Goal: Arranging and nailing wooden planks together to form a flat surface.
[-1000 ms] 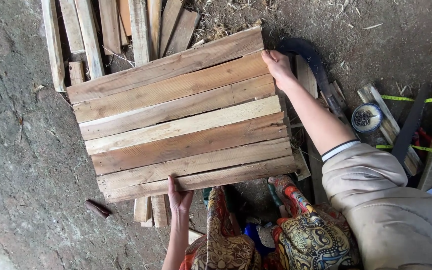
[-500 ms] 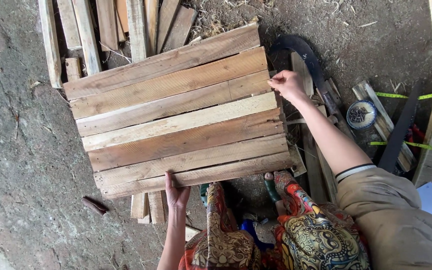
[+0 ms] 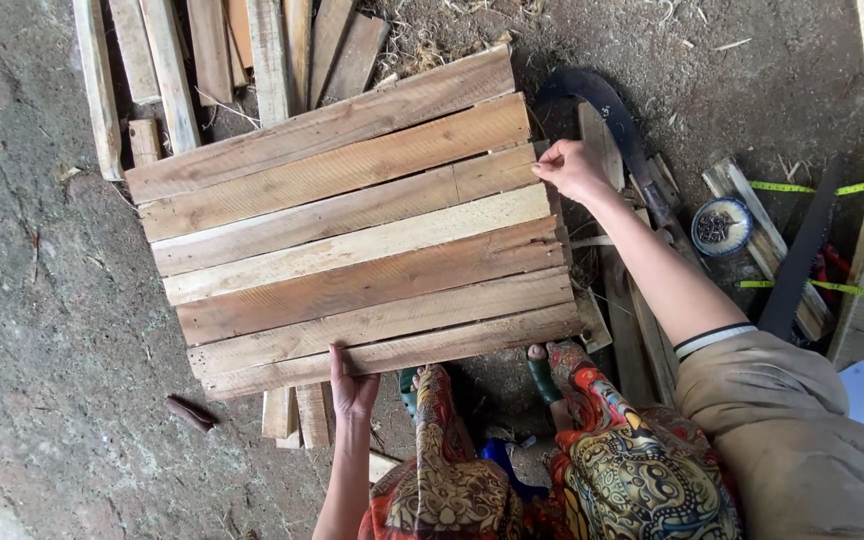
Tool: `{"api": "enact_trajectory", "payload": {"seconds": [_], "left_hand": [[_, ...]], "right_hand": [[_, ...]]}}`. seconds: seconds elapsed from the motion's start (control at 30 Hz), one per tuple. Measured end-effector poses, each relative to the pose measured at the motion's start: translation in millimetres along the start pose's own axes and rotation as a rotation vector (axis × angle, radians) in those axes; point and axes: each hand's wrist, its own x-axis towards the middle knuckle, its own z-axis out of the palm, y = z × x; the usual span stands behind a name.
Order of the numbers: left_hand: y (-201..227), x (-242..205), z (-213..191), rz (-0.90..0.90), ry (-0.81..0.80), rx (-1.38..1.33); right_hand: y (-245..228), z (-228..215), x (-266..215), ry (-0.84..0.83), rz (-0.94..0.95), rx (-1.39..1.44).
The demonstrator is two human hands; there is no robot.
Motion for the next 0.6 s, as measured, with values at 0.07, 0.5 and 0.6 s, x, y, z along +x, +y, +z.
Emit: {"api": "enact_trajectory", "payload": {"seconds": [0.07,0.5,0.6], "left_hand": [[0,3,3,0.000,0.003,-0.001],[5,16,-19,-0.008,0.008,-0.001],[2,13,-17,-0.017,-0.018,-0.012]], "right_hand": [[-21,-4,8,0.027,-0.046,-0.057],[-23,15,41,0.154,0.085,0.081],[-20,13,39,0.152,0.057,0.059]]}}
